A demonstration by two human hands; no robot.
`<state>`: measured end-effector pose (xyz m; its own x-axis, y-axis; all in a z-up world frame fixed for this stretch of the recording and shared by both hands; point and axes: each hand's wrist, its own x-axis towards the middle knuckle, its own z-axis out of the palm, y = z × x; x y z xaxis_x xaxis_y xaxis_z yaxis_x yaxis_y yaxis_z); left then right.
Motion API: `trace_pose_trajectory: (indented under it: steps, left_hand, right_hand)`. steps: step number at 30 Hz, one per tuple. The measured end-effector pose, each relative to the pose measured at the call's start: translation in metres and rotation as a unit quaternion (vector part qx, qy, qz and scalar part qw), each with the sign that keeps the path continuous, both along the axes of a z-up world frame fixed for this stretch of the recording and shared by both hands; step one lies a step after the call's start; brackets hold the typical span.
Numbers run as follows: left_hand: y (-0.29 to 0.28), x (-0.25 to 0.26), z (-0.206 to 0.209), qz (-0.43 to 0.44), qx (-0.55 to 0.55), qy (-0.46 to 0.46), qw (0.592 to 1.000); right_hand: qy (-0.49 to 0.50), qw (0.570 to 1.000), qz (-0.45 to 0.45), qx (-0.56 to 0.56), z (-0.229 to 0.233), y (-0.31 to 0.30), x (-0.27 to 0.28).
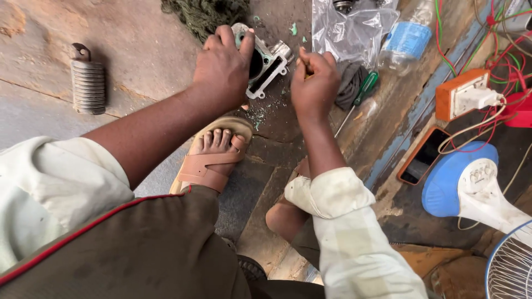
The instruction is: Cleaning and scraping a motorcycle engine cylinder block using a screwdriver and scraper.
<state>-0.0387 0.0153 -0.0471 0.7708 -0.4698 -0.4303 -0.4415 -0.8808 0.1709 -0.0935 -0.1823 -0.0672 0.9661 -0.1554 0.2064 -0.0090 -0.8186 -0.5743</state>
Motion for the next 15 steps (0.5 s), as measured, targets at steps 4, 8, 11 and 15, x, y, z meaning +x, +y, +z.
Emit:
trace_pose_trajectory:
  steps: [4, 8, 11, 15]
  left_hand:
    - [-0.002, -0.007, 0.009, -0.002, -0.010, 0.009, 1.000]
    - [0.003, 0.008, 0.008, 0.020, -0.032, -0.004, 0.999]
    - [0.002, -0.018, 0.009, 0.015, -0.068, 0.036, 0.997]
    - [0.005, 0.005, -0.016, 0.026, -0.059, -0.010, 0.998]
  right_hand:
    - [0.015, 0.999, 0.033, -0.019, 0.011, 0.014, -0.020]
    - [-0.016, 0.998, -0.055, 0.017, -0.008, -0.017, -0.014]
    - [-0.003, 0.993, -0.118, -0.001, 0.015, -0.033, -0.059]
    - [-0.096, 0.965, -0.245, -0.002, 0.018, -0.083, -0.059]
